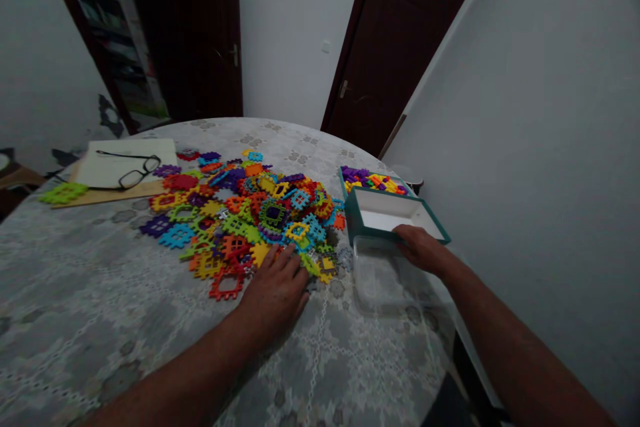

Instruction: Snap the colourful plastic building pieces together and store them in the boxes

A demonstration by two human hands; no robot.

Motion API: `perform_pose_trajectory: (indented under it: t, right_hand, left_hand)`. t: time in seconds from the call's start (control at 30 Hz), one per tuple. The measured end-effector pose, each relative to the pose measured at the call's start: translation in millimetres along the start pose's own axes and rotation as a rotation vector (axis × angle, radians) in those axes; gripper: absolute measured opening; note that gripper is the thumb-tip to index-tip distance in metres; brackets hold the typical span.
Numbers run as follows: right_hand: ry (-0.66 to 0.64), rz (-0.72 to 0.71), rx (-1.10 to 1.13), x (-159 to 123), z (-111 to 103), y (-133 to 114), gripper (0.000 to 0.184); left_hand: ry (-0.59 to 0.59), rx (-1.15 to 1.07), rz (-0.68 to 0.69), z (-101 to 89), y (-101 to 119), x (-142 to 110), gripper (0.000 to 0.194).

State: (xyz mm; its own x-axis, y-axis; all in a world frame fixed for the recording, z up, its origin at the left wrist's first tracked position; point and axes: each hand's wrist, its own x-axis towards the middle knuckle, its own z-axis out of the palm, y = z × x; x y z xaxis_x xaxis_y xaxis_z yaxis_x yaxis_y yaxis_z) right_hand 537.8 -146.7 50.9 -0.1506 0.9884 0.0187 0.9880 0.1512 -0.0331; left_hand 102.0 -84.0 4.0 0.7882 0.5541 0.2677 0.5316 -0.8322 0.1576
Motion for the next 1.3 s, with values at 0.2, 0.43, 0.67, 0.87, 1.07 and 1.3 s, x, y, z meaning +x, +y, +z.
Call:
perform_pose_trajectory:
  t: [0.2,0.43,0.67,0.87,1.07,1.3]
  right_hand:
    - [0.016,-0.016,-0.034,-3.2,3.7,4.4,0.021]
    - [0.011,0.005,-0.055,-4.6,5.2,13.3,0.023]
    - [0.433,-0.094,-0.081,-8.5,1.0,-34.7,0.045]
    - [0.474,-0.303,0.182,23.7,17.4,-200.1,0.041]
    - [0.595,-0.301,0.214,59.2,71.7,-283.7,0.057]
    - [0.595,-0.323,0.213,58.1,105.6,-308.1,0.054]
  left_hand:
    - [-0.024,0.008,-0.006,0.4,-1.9,0.6,0.025]
    - [-0.007,0.013,-0.014,-2.6,-5.2,1.3,0.030]
    - [0.029,0.041,0.012,-2.1,-7.6,1.5,0.018]
    - [0.100,0.070,0.042,-8.5,-18.4,6.8,0.015]
    - [0.298,0.093,-0.182,-59.2,-65.8,-15.2,0.018]
    - [0.471,0.198,-0.770,-99.8,-201.8,-86.1,0.034]
